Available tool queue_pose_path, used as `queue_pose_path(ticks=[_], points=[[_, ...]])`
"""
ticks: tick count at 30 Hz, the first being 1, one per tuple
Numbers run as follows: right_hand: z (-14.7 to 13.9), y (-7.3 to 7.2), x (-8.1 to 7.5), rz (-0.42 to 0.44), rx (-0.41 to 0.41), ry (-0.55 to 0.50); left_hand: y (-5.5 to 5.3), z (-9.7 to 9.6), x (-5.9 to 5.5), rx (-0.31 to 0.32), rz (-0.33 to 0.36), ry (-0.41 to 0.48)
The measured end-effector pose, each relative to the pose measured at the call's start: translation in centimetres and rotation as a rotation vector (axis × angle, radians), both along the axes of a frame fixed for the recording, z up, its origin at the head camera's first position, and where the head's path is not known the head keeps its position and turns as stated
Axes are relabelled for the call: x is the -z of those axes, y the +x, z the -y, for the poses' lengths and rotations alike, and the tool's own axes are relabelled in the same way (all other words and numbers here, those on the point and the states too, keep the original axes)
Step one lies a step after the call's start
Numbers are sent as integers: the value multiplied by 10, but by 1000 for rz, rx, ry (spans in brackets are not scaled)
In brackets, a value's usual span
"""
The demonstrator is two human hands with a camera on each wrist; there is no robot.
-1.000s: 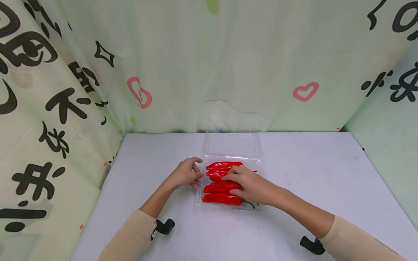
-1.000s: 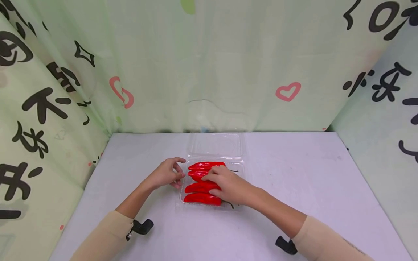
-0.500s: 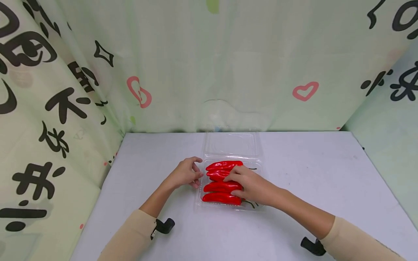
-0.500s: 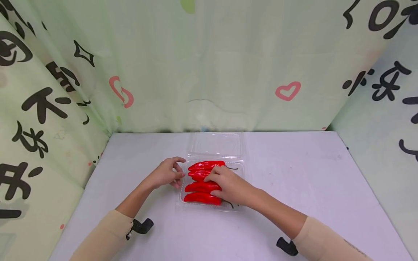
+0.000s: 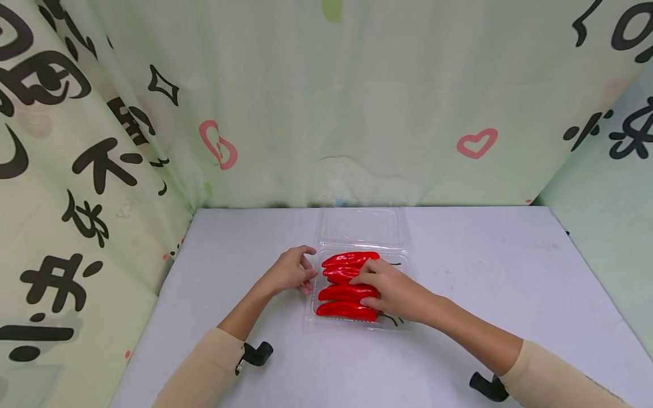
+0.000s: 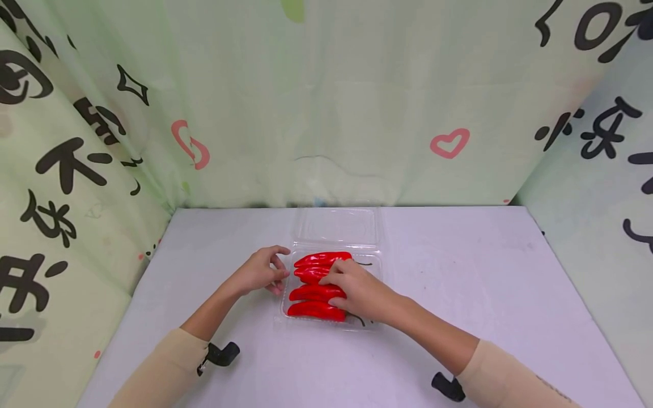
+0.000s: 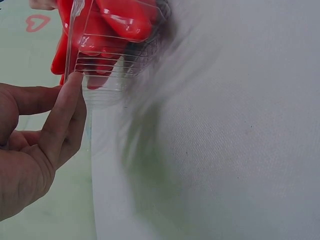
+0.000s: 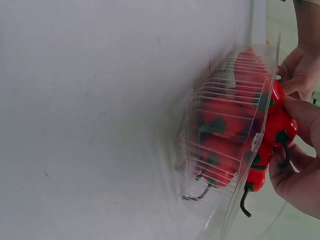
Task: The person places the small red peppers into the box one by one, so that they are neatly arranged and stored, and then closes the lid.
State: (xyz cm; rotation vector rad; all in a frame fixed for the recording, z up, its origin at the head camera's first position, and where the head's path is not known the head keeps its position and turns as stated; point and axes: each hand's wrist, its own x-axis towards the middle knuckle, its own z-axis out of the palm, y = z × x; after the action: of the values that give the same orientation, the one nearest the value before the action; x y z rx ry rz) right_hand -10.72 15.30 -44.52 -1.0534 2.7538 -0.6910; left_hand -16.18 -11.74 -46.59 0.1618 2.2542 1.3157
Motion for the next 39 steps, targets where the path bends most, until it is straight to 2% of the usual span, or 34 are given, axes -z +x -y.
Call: queue_pose_path(ticks=[17, 39], points=[[0, -1, 0, 3, 12, 19, 1, 0, 1, -15, -6, -5], [-5, -3, -1, 41, 42, -24, 0, 0, 2, -6, -10, -5]])
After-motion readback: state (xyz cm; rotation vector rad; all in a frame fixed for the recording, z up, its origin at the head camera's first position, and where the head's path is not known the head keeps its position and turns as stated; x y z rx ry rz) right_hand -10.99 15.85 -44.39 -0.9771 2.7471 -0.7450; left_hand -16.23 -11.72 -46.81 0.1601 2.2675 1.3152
